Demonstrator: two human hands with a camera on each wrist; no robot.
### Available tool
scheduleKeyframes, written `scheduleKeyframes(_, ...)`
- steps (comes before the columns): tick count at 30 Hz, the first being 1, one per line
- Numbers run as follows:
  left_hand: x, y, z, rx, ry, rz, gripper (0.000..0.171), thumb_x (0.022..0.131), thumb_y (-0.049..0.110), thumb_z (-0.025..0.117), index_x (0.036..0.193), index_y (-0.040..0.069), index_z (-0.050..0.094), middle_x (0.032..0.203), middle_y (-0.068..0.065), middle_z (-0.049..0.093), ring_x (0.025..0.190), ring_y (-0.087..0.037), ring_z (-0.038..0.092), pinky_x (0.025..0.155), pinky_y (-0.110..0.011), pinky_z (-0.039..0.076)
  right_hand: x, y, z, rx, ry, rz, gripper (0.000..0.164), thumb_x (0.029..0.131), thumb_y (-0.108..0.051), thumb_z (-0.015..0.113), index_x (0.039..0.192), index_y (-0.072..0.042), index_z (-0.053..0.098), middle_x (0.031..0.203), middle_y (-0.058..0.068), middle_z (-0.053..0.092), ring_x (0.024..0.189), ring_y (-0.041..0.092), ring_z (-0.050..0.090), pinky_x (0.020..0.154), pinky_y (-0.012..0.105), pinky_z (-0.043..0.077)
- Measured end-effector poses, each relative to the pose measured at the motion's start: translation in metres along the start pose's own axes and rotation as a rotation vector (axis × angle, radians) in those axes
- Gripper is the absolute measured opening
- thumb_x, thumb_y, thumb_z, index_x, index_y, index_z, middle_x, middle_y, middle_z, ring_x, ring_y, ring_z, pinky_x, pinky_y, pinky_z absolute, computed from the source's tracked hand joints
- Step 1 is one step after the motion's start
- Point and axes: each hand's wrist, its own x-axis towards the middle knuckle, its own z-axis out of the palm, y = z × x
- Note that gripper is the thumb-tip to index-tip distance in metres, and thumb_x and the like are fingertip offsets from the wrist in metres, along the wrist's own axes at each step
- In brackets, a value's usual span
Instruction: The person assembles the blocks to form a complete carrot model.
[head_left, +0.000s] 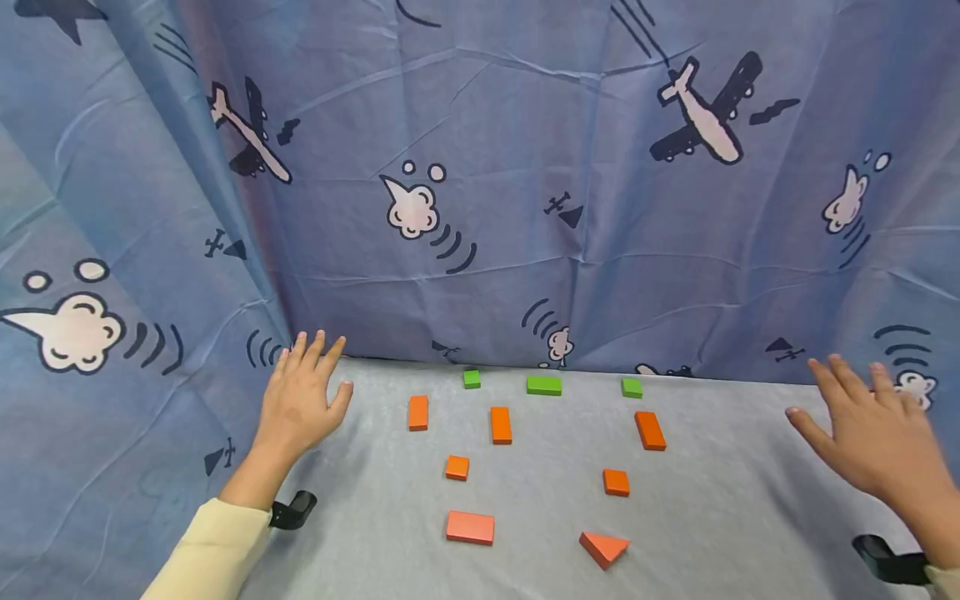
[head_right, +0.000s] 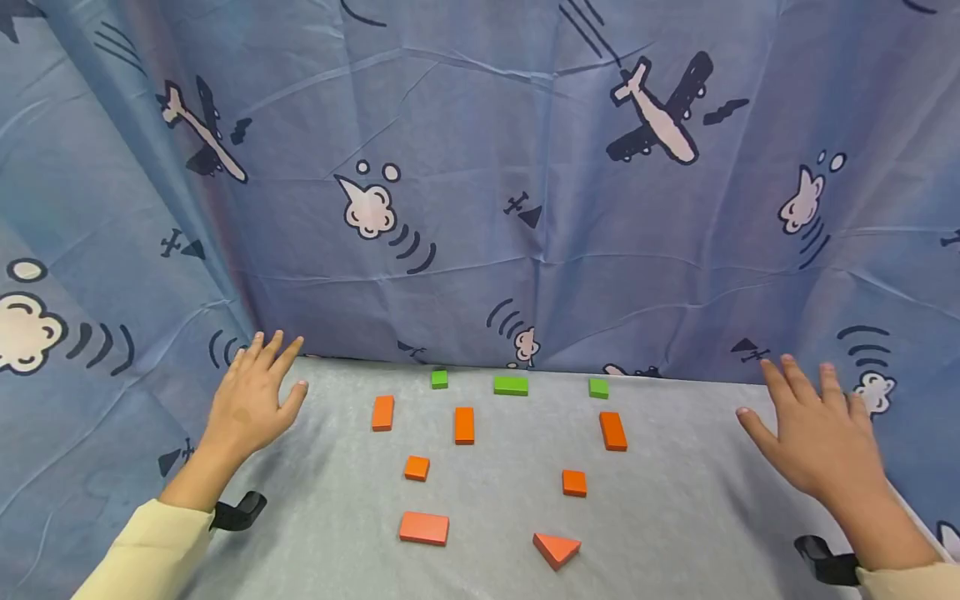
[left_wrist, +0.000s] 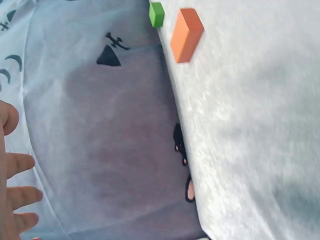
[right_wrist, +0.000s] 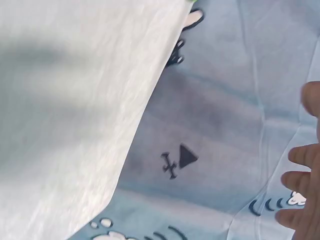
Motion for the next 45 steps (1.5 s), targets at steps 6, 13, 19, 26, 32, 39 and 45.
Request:
scheduleKeyframes(6,0.000,0.010,0.005,-0.097,-0.014,0.006,0.060,0.092,0.035,0.055,0.147,0.014,0.042,0.150,-0.021,0.038,0.142,-0.044,0.027,0.111,-0.061,0.025,0.003,-0.020,-0.008,0.048,0.070,-0.072,0.076,0.088,-0.040,0.066,0.135,0.014,0.040,0.133,0.039,0.037,0.120,0.061,0.031,0.100,0.073,0.024)
scheduleKeyframes(13,0.001,0.016,0.016,-0.265,-0.087,-0.019,0.062,0.091,0.037,0.059,0.147,0.016,0.042,0.151,-0.015,0.039,0.140,-0.040,0.032,0.107,-0.062,0.032,0.005,-0.040,-0.013,0.193,0.075,-0.137,0.063,0.086,-0.036,0.068,0.128,0.007,0.049,0.124,0.036,0.048,0.109,0.057,0.043,0.085,0.072,0.034)
scheduleKeyframes(19,0.000,0.019,0.028,-0.387,-0.175,-0.067,0.064,0.090,0.038,0.061,0.148,0.019,0.040,0.151,-0.012,0.040,0.139,-0.037,0.034,0.103,-0.061,0.036,0.008,-0.064,-0.014,0.332,0.022,-0.186,0.061,0.085,-0.036,0.070,0.127,0.005,0.052,0.125,0.034,0.051,0.109,0.053,0.047,0.083,0.071,0.038)
scheduleKeyframes(26,0.001,0.019,0.044,-0.509,-0.188,-0.095,0.062,0.089,0.034,0.064,0.145,0.018,0.043,0.147,-0.014,0.044,0.137,-0.037,0.038,0.107,-0.058,0.034,0.009,-0.109,-0.008,0.514,-0.007,-0.233,0.055,0.087,-0.030,0.070,0.131,-0.002,0.052,0.130,0.027,0.051,0.110,0.046,0.052,0.085,0.063,0.045)
scheduleKeyframes(32,0.003,0.023,0.065,-0.594,-0.200,-0.091,0.061,0.086,0.027,0.068,0.141,0.010,0.048,0.141,-0.017,0.049,0.128,-0.037,0.048,0.100,-0.053,0.043,0.017,-0.148,0.014,0.661,-0.048,-0.280,0.048,0.087,-0.021,0.070,0.129,-0.004,0.055,0.126,0.019,0.058,0.108,0.039,0.058,0.084,0.053,0.052)
scheduleKeyframes(39,0.002,0.026,0.081,-0.706,-0.268,-0.121,0.061,0.087,0.025,0.068,0.141,0.008,0.046,0.142,-0.017,0.047,0.125,-0.037,0.051,0.097,-0.049,0.048,0.029,-0.198,0.034,0.795,-0.163,-0.325,0.043,0.085,-0.018,0.071,0.124,-0.005,0.059,0.120,0.017,0.062,0.103,0.037,0.062,0.081,0.046,0.055)
scheduleKeyframes(45,0.003,0.028,0.092,-0.777,-0.330,-0.180,0.064,0.086,0.025,0.070,0.142,0.007,0.045,0.144,-0.015,0.045,0.124,-0.036,0.051,0.096,-0.045,0.049,0.040,-0.234,0.047,0.864,-0.298,-0.350,0.047,0.083,-0.018,0.073,0.126,-0.002,0.058,0.121,0.021,0.060,0.102,0.035,0.063,0.080,0.040,0.056)
